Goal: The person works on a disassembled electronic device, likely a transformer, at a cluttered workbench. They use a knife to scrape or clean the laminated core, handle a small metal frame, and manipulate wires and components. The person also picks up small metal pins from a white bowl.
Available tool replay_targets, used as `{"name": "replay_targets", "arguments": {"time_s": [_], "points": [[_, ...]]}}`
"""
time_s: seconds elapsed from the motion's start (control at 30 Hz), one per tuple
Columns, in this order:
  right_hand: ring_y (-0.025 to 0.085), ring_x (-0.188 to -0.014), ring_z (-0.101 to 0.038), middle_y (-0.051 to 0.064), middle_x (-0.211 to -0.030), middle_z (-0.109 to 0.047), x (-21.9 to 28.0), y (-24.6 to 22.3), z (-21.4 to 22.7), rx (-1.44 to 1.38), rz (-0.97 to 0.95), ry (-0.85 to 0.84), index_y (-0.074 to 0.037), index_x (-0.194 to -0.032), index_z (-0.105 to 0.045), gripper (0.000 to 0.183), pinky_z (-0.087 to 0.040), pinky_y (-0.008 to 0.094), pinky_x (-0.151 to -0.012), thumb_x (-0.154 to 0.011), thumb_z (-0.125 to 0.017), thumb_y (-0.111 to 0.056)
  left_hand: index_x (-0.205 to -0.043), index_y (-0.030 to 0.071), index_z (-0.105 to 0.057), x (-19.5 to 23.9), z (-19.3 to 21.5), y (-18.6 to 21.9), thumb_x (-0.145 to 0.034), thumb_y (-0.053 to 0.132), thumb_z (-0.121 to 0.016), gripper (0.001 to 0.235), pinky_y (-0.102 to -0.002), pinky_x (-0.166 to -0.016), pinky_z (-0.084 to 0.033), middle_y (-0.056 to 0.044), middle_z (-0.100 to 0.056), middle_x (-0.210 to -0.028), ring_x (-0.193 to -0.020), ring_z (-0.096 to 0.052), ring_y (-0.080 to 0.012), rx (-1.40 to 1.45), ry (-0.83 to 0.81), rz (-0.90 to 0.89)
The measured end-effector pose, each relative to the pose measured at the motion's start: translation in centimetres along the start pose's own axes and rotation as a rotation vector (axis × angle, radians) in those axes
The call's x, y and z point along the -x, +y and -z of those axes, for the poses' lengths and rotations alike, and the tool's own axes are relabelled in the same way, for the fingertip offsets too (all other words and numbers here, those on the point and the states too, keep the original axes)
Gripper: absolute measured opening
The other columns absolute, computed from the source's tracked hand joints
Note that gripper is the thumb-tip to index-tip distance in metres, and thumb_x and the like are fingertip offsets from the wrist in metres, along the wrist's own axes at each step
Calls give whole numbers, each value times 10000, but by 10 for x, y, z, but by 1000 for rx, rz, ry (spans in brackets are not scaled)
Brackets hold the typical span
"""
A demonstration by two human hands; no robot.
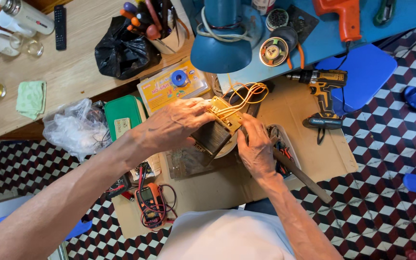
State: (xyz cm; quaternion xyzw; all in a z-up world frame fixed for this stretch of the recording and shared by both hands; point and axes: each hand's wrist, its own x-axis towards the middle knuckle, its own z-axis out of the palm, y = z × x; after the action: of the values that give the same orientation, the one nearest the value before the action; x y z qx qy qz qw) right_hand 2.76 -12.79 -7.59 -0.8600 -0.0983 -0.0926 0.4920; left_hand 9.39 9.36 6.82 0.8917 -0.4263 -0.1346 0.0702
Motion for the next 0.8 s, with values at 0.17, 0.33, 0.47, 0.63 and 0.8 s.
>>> {"name": "replay_targets", "arguments": {"time_s": [0.17,0.33,0.47,0.63,0.8], "points": [[369,-1199,-642,170,-1288,-661,10,6,7,-133,-193,4,-26,-1219,-632,294,-517,411,-1015,-926,-625,-14,-1303,102,-536,0,7,17,-545,301,-928,877,-458,-1076,-424,-183,-516,-1426,-1296,-514,-358,32,28,138],[318,-1107,-683,159,-1237,-676,-2,19,13,-197,-250,-38,-27,-1213,-660,261,-549,383,-931,-957,-651,-77,-1474,65,-307,-2,-10,53,-613,569,-936,1179,-480,-1088,-384,-218,-493,-1398,-1316,-482,-377,233,162,832],[301,-1022,-686,139,-1144,-686,-19,26,11,-190,-190,-44,-32,-1173,-700,225,-557,386,-866,-963,-674,-108,-1532,100,-250,-24,-28,63,-543,613,-926,1303,-501,-1092,-371,-179,-491,-1413,-1336,-461,-349,311,27,1117],[280,-797,-654,108,-985,-654,-37,29,5,-192,-295,-156,-79,-1141,-727,216,-542,390,-733,-944,-697,-162,-1542,63,-205,-36,-29,72,-500,617,-938,1389,-503,-1104,-369,-164,-480,-1404,-1340,-434,-344,284,50,1145],[278,-845,-664,109,-951,-630,-47,27,5,-146,-194,-151,-71,-1111,-732,200,-537,399,-743,-939,-698,-166,-1587,54,-143,-49,-31,71,-474,560,-974,1478,-573,-1045,-328,-153,-444,-1462,-1338,-405,-333,216,-6,1201]]}}
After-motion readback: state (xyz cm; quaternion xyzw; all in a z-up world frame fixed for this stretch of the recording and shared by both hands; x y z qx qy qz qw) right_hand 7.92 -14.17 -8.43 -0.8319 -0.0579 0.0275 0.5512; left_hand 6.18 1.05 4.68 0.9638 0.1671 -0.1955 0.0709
